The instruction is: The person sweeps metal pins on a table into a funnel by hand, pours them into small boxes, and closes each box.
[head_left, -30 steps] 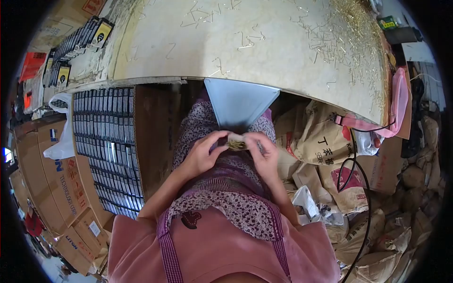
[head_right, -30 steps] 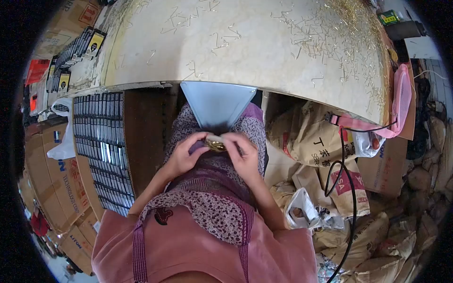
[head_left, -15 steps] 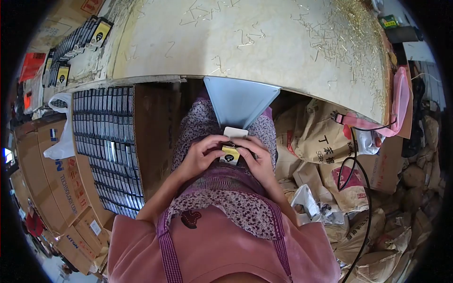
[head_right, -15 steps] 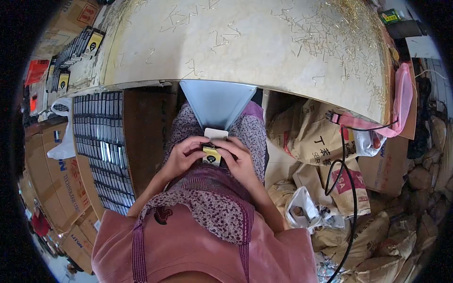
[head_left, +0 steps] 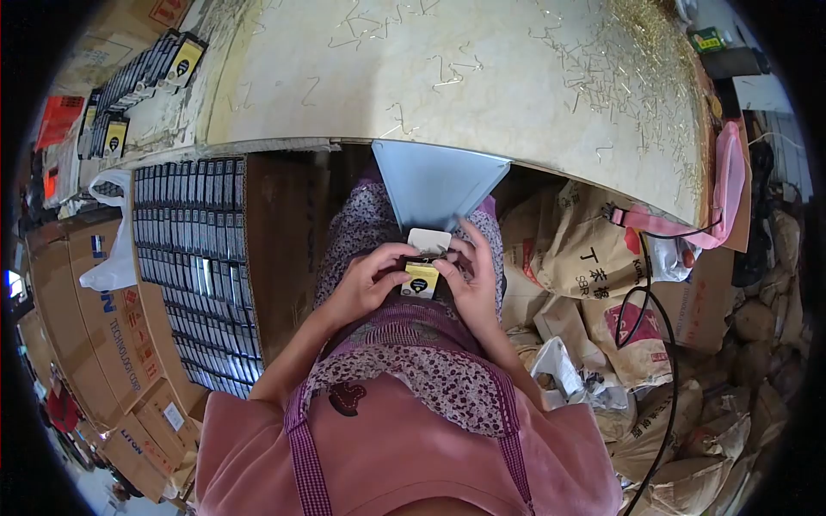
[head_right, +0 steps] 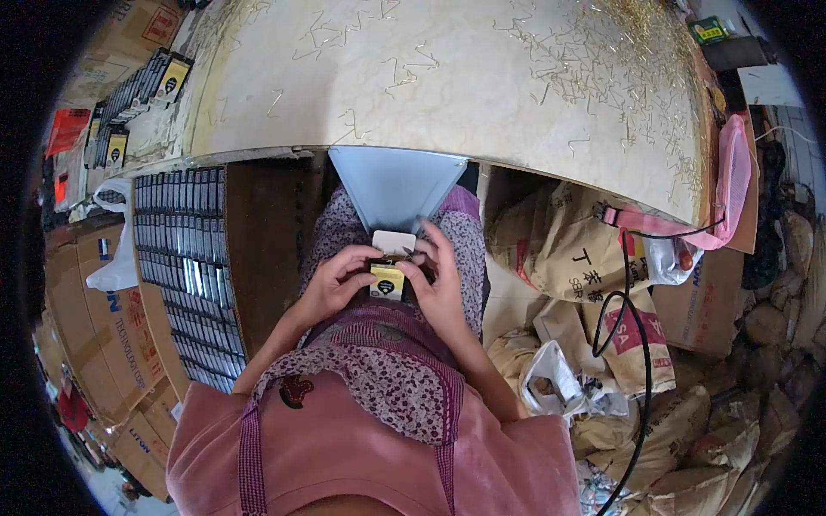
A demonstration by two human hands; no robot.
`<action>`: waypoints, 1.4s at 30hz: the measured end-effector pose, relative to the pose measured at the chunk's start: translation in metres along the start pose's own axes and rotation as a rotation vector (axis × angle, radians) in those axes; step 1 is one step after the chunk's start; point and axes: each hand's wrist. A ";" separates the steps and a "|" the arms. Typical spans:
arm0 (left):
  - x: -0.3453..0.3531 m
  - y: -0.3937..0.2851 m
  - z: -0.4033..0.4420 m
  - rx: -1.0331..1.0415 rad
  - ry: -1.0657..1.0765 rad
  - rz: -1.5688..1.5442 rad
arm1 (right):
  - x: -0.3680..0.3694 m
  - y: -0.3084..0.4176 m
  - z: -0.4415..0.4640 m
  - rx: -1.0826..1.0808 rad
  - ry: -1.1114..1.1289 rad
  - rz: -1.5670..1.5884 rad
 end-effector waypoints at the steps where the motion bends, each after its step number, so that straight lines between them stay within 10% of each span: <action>1: 0.001 0.000 0.001 0.005 -0.031 -0.020 | 0.001 0.001 -0.001 0.055 -0.021 0.045; 18: 0.001 -0.005 -0.001 -0.006 -0.014 0.081 | -0.009 -0.001 0.008 -0.132 0.171 -0.094; 28: 0.000 -0.003 0.001 0.142 0.065 0.249 | -0.008 0.004 0.011 0.399 0.084 0.367; 34: 0.009 0.013 0.002 -0.056 0.034 -0.115 | -0.026 -0.006 0.010 0.103 0.356 0.051; 42: 0.014 0.031 0.005 0.189 0.014 0.118 | -0.026 -0.025 0.004 -0.193 0.376 -0.171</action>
Point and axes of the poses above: each hand's wrist, its own z-axis towards the middle knuckle, its own x-axis out of the palm, y = z × x
